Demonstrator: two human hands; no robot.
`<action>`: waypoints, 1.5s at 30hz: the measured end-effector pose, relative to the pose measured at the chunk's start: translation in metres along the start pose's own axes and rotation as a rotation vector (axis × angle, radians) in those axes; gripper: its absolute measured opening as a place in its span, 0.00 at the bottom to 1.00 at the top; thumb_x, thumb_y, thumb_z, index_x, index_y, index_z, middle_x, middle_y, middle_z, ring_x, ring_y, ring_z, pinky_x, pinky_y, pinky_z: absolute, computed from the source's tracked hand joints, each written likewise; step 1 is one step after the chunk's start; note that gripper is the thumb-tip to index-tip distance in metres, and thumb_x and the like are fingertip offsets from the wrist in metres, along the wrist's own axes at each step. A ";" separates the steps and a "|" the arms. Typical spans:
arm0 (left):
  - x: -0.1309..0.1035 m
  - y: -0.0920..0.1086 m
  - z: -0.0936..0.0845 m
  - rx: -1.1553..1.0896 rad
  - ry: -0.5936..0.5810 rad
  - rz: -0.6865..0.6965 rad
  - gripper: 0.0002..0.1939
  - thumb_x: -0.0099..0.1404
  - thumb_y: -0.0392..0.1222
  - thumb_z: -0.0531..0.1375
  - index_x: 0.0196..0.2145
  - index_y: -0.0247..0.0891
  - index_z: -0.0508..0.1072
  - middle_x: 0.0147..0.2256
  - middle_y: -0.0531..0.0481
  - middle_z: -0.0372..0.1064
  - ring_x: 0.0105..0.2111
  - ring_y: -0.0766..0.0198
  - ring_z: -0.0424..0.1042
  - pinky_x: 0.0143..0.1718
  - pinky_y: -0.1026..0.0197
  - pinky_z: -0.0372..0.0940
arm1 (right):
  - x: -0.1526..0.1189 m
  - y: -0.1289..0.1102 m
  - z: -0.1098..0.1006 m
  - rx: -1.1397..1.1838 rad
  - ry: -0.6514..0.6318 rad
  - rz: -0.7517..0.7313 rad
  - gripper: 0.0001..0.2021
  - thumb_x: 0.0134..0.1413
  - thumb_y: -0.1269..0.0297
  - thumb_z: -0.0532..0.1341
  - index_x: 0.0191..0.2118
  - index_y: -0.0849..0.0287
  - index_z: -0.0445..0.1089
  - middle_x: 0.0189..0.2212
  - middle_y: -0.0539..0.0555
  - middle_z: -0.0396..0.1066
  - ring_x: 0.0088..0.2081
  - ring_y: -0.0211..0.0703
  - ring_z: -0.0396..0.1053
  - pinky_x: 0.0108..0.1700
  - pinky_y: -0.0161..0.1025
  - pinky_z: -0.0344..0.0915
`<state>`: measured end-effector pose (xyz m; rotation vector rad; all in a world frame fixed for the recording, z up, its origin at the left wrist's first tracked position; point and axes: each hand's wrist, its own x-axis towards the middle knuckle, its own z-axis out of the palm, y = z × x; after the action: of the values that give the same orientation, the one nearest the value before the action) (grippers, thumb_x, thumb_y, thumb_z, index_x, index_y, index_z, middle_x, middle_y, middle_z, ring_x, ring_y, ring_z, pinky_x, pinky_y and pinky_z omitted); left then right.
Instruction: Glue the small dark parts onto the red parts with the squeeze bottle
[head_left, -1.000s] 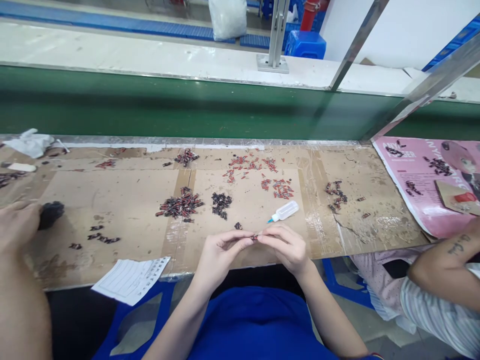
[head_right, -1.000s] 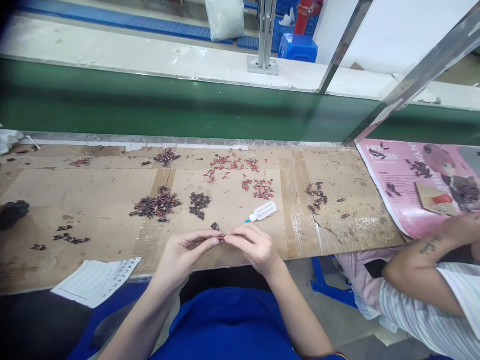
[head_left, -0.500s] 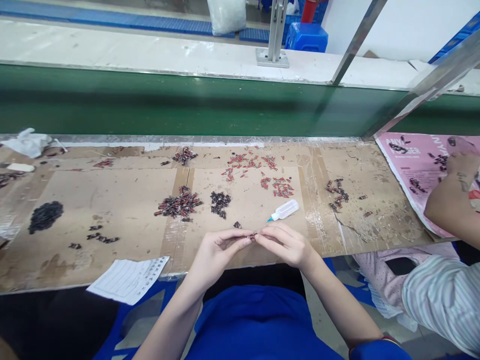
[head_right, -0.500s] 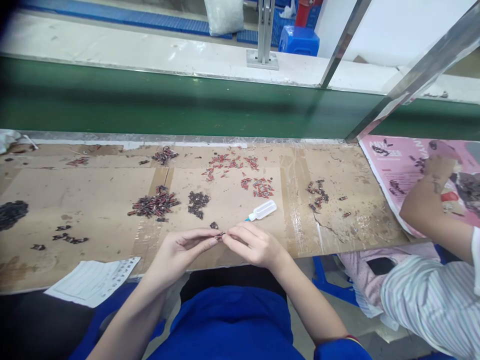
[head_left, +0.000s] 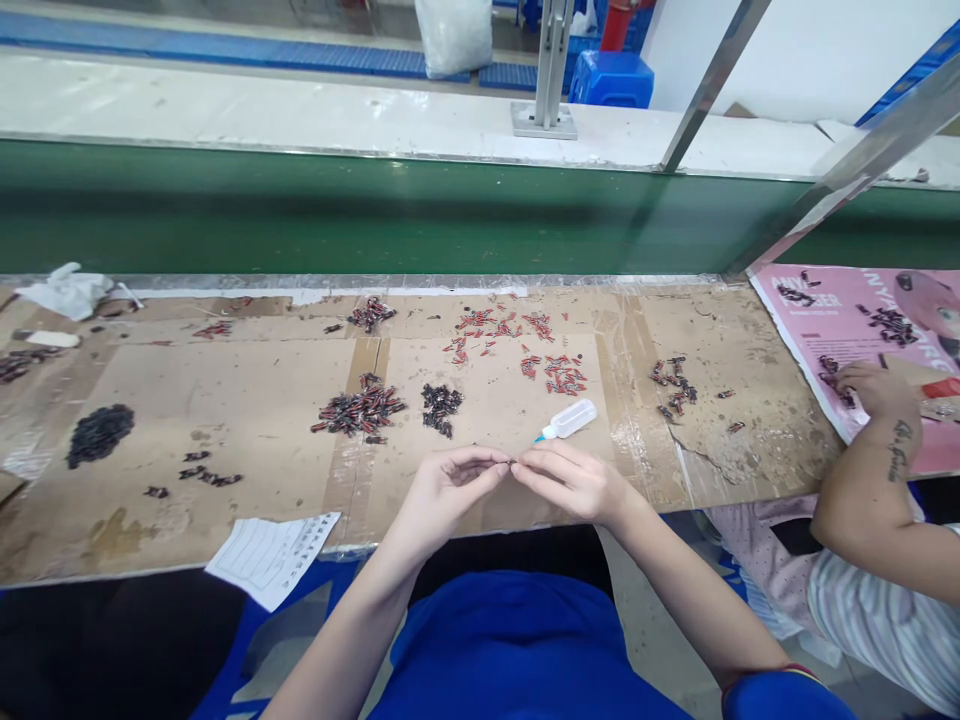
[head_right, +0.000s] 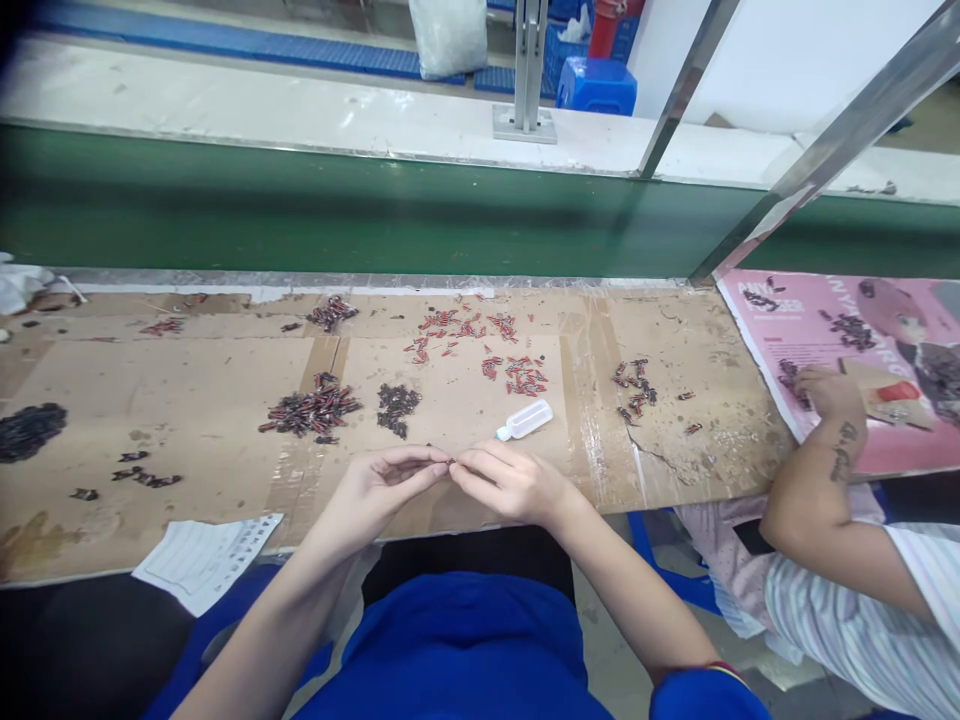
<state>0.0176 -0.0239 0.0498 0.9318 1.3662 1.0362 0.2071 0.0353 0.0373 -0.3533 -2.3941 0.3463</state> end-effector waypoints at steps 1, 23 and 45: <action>0.001 -0.001 0.002 -0.001 0.011 0.001 0.14 0.47 0.50 0.69 0.28 0.36 0.80 0.29 0.45 0.79 0.31 0.57 0.78 0.38 0.58 0.73 | -0.002 -0.001 0.002 0.059 0.023 0.059 0.11 0.61 0.74 0.57 0.44 0.56 0.75 0.35 0.56 0.78 0.38 0.42 0.75 0.41 0.40 0.75; -0.010 -0.011 0.037 0.161 0.115 0.285 0.08 0.61 0.42 0.59 0.34 0.38 0.77 0.35 0.46 0.77 0.38 0.59 0.75 0.44 0.60 0.69 | 0.002 -0.042 0.021 0.683 0.595 1.090 0.07 0.42 0.63 0.70 0.30 0.58 0.78 0.29 0.54 0.79 0.30 0.44 0.77 0.37 0.41 0.76; 0.024 -0.029 -0.025 1.174 -0.165 0.423 0.24 0.57 0.21 0.50 0.41 0.41 0.77 0.38 0.47 0.74 0.41 0.57 0.70 0.44 0.56 0.66 | -0.046 0.050 -0.013 -0.069 -0.071 0.684 0.12 0.56 0.59 0.63 0.47 0.51 0.72 0.44 0.58 0.73 0.49 0.55 0.65 0.53 0.56 0.65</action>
<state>-0.0080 -0.0118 0.0147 2.1761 1.6511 0.3293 0.2575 0.0678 0.0031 -1.2131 -2.2901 0.5838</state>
